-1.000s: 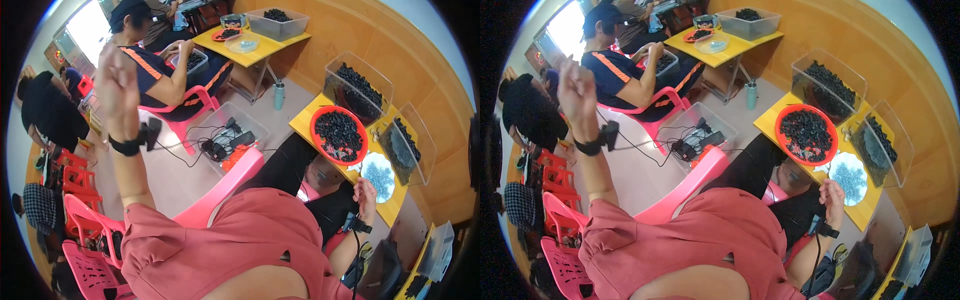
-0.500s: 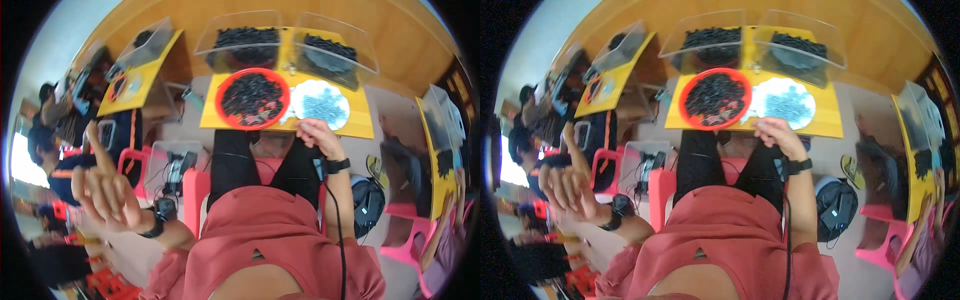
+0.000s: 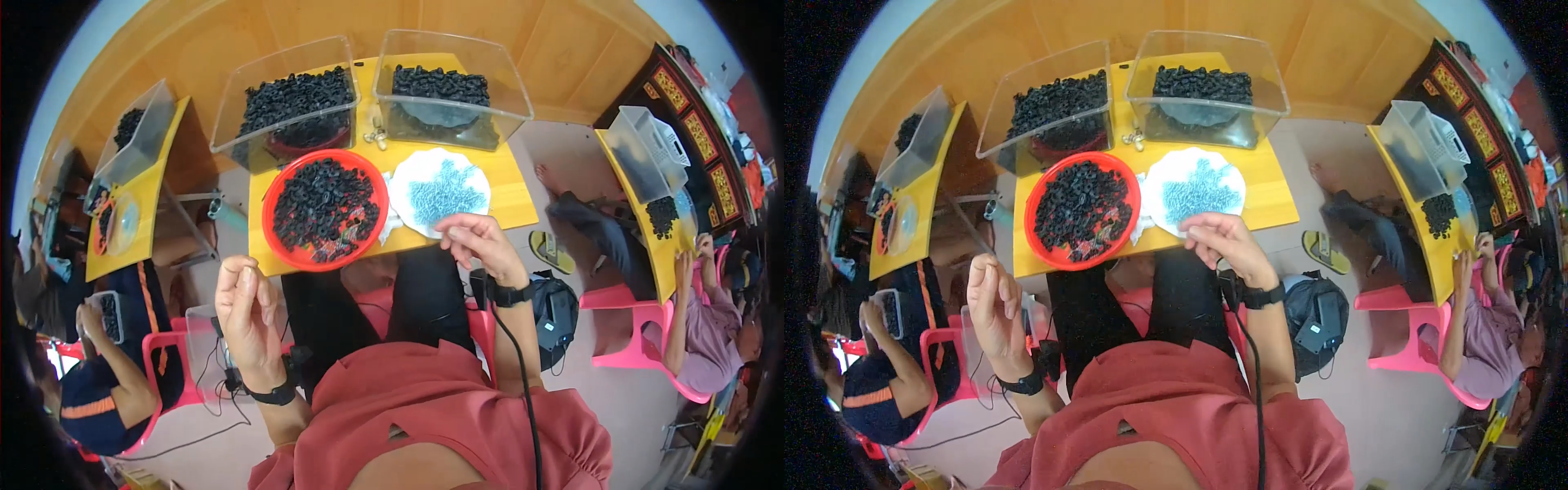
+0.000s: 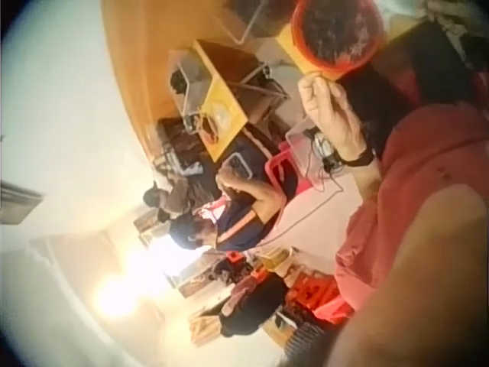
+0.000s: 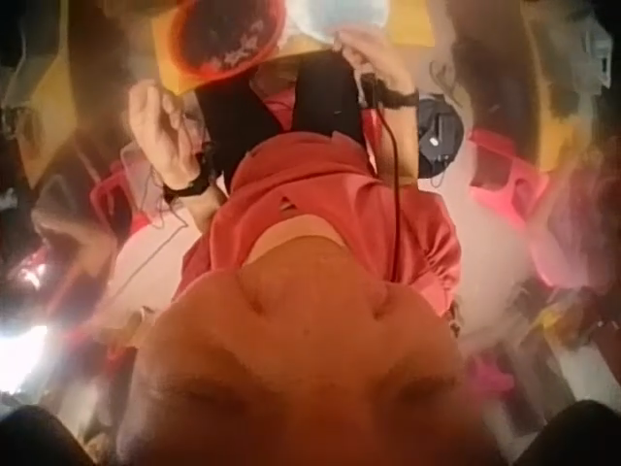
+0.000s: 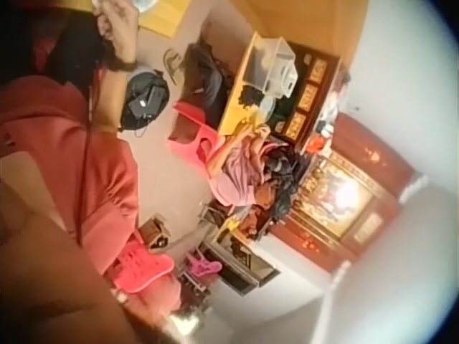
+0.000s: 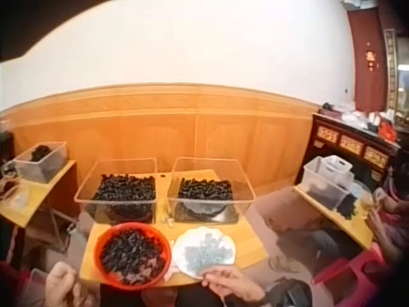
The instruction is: The person sorts small black plastic components by hand at a workstation, inspecting them one by one.
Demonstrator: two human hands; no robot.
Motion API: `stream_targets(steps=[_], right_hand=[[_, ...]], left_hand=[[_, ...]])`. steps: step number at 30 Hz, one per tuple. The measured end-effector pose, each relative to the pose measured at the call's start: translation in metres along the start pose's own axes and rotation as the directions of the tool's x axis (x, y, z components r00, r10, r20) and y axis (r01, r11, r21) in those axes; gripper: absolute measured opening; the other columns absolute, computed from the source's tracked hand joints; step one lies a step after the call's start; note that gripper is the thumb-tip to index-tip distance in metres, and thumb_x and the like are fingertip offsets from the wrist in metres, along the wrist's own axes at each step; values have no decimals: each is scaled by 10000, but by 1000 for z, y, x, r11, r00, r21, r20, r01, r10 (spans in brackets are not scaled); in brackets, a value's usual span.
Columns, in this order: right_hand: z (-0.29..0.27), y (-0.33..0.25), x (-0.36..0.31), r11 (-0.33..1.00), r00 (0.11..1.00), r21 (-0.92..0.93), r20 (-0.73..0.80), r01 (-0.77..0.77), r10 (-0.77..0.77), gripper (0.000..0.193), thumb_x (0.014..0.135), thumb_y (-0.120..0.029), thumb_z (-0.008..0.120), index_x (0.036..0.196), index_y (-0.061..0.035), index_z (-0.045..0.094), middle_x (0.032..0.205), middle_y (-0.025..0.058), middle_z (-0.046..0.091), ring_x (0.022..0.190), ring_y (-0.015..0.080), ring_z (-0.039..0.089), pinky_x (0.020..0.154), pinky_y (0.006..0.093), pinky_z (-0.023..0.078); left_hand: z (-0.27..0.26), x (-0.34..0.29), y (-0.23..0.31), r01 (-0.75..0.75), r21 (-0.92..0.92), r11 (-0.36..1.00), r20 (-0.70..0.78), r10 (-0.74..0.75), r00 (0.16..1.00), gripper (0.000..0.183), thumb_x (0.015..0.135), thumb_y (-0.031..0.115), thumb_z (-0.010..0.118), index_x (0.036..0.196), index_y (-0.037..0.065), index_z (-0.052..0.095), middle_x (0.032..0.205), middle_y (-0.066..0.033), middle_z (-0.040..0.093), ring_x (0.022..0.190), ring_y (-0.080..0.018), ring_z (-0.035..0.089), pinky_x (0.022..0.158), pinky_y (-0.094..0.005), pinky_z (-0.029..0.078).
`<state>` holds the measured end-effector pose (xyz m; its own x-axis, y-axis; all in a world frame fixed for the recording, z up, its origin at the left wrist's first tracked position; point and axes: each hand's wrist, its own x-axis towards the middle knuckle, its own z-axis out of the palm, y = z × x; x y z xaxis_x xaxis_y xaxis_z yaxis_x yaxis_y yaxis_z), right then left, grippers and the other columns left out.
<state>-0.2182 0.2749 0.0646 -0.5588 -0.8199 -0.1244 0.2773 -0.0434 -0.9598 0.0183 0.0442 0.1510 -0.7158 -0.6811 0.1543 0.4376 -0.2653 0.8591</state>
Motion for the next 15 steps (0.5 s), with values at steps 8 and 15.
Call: stream_targets(steps=[8, 15], right_hand=[[-36, -101, -23, 944, 872, -323, -443, 60, -207, 204, 916, -189, 540, 986, -21, 631, 740, 10, 589, 469, 21, 436, 414, 150, 332], [-95, -228, 96, 687, 901, -718, -366, -113, -234, 284, 902, -263, 569, 1097, -58, 591, 838, -34, 572, 703, 32, 513, 588, 186, 406]], left_hand=[[-33, 48, -15, 128, -44, 991, -36, -129, 991, 93, 954, 125, 469, 972, 43, 509, 601, 24, 413, 438, -34, 294, 429, -183, 236], [-57, 55, -20, 186, -2, 983, -270, -179, 946, 89, 943, 120, 488, 940, 39, 523, 590, 15, 415, 441, -45, 292, 427, -184, 229]])
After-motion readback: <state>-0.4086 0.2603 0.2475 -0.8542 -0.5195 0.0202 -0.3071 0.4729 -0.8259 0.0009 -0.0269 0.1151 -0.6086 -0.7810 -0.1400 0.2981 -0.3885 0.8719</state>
